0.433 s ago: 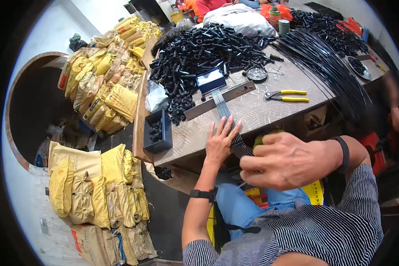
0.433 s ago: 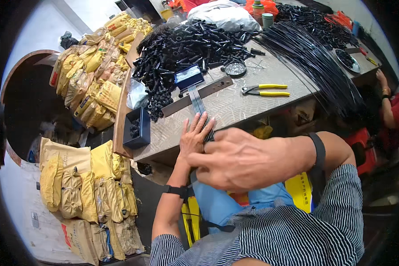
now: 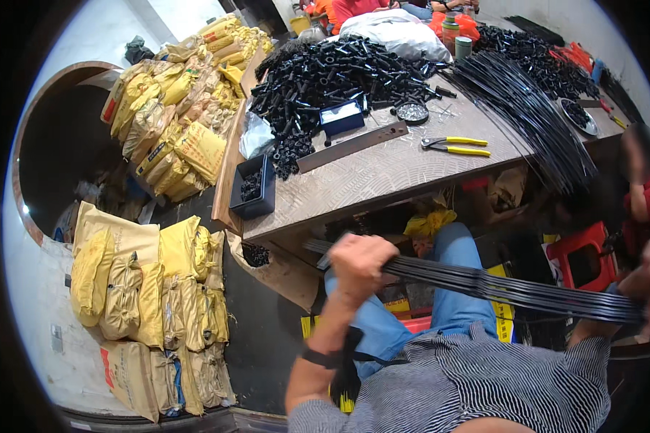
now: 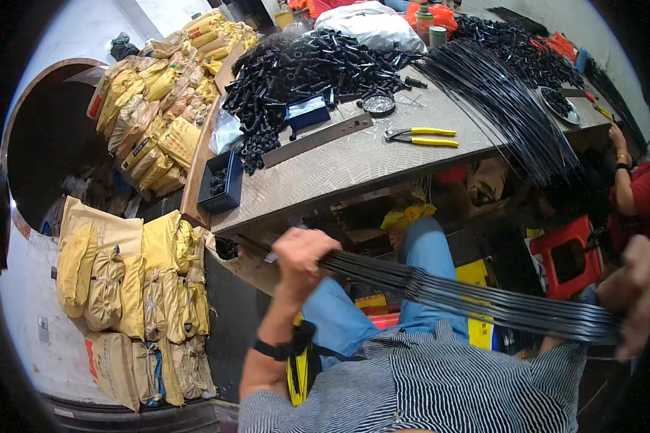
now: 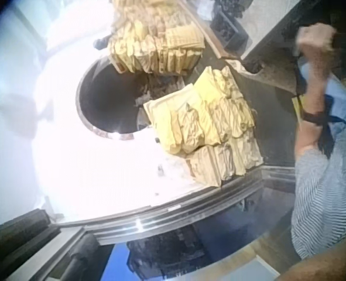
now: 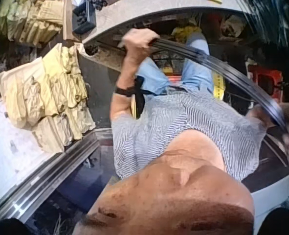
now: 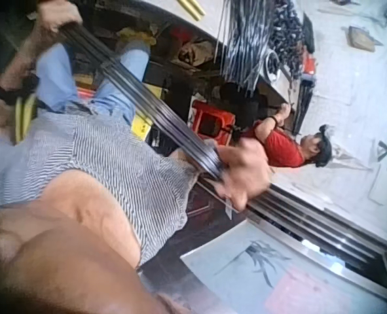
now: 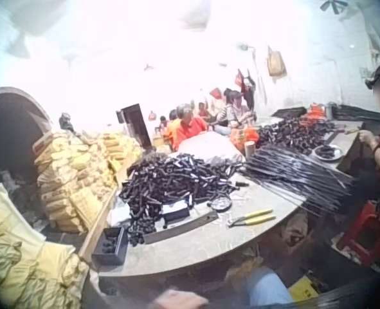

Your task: Assembling umbrella frame components using pliers and manual dexterity in a factory setting.

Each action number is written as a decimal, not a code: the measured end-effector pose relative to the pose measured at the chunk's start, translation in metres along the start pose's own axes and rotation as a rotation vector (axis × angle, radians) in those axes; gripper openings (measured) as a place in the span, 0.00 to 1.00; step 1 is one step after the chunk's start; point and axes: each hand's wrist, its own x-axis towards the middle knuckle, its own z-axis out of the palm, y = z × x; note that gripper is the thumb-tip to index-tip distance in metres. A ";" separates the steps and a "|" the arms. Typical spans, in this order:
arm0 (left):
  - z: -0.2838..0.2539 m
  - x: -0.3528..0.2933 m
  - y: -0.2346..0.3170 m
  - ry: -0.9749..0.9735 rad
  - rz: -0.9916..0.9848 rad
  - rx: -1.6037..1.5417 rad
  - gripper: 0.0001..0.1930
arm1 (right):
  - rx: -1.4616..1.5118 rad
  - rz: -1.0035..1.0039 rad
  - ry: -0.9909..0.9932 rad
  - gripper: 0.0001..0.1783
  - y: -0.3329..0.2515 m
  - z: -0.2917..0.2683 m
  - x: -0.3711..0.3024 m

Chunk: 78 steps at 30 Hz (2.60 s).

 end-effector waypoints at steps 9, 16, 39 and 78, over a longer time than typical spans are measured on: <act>-0.038 0.029 -0.094 -0.792 0.317 0.634 0.13 | 0.341 0.923 -0.128 0.26 0.195 0.325 -0.023; 0.035 0.015 -0.013 -1.226 0.499 0.352 0.20 | 1.011 1.100 -0.762 0.22 0.224 0.428 -0.010; 0.056 -0.058 0.053 0.307 -0.874 -1.253 0.20 | 0.723 0.590 -0.430 0.16 0.208 0.293 0.053; 0.092 -0.061 0.000 0.346 -1.423 -1.424 0.10 | -0.261 0.855 0.156 0.11 0.476 0.132 0.159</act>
